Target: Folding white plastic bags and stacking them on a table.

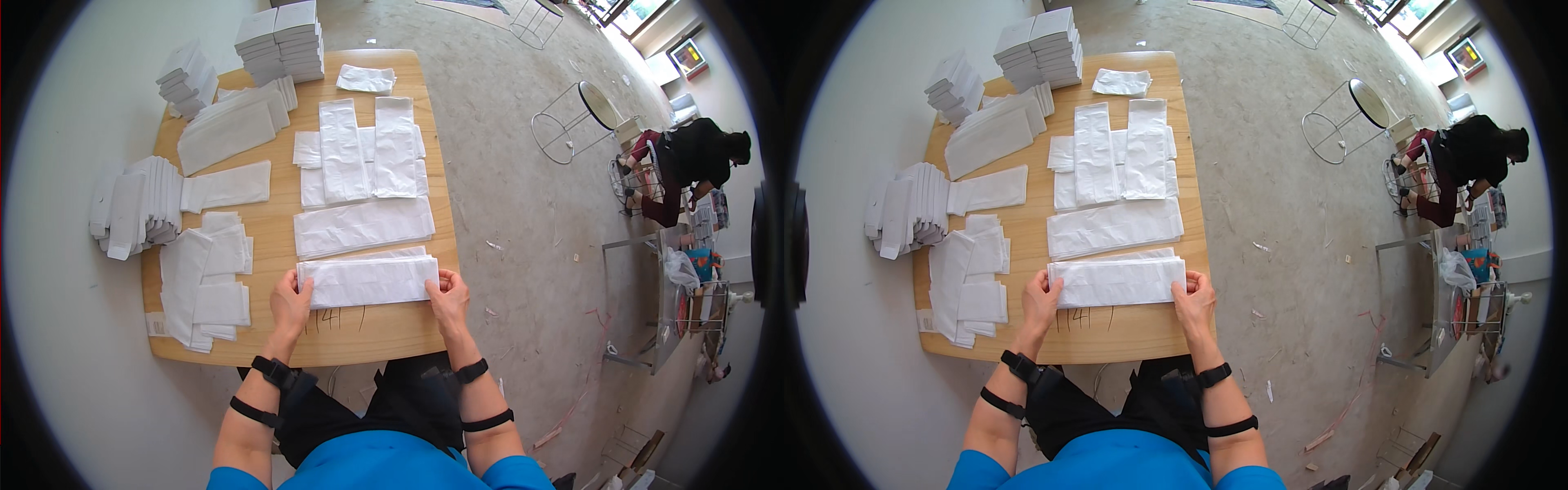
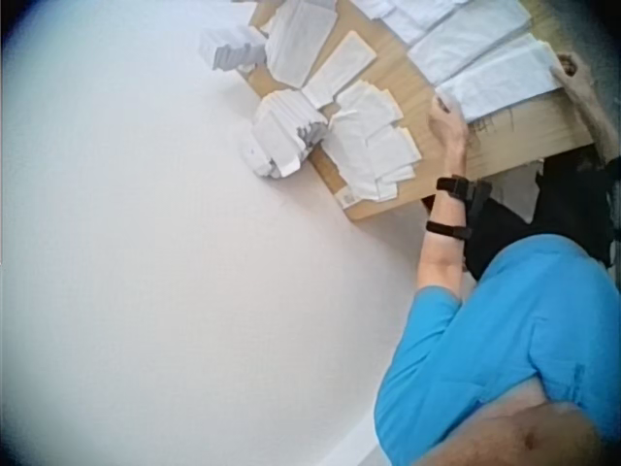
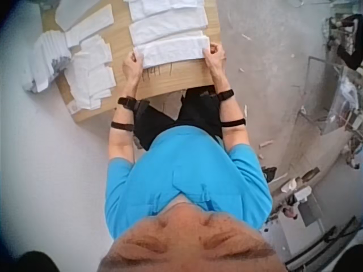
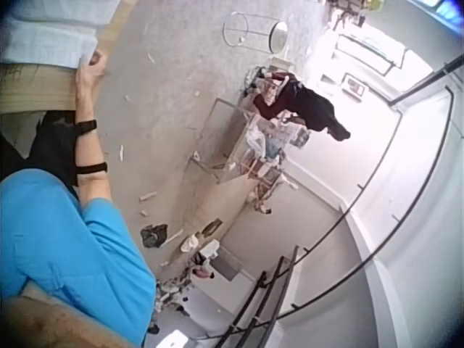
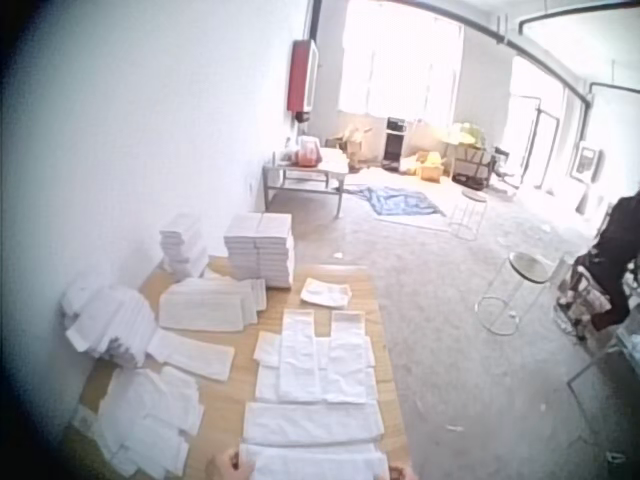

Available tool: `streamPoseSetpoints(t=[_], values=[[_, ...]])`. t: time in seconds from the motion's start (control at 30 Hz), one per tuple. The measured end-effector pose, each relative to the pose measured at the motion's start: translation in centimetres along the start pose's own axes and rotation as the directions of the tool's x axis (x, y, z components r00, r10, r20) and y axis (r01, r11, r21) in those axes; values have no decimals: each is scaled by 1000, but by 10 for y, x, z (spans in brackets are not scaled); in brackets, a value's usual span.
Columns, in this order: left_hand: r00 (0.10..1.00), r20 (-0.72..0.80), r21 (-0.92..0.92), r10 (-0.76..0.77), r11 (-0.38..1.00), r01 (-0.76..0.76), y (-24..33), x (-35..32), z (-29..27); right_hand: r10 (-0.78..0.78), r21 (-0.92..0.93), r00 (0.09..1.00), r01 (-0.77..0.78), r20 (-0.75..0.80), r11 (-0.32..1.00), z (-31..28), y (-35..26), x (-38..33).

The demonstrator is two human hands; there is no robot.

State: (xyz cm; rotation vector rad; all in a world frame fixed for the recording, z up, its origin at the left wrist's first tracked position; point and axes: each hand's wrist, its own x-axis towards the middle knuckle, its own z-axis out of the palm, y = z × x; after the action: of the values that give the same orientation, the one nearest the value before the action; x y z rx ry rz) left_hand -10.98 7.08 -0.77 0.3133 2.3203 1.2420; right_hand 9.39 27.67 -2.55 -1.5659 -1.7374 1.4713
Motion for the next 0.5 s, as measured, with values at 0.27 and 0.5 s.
streamPoseSetpoints(t=[0.27, 0.5], values=[[992, -75, 173, 102, 981, -88, -4, 4, 3, -42, -460, 998, 57, 42, 886, 6, -34, 12], [922, -264, 310, 284, 930, -198, 6, -19, -22, -525, -385, 850, 497, 37, 778, 24, -58, -26]])
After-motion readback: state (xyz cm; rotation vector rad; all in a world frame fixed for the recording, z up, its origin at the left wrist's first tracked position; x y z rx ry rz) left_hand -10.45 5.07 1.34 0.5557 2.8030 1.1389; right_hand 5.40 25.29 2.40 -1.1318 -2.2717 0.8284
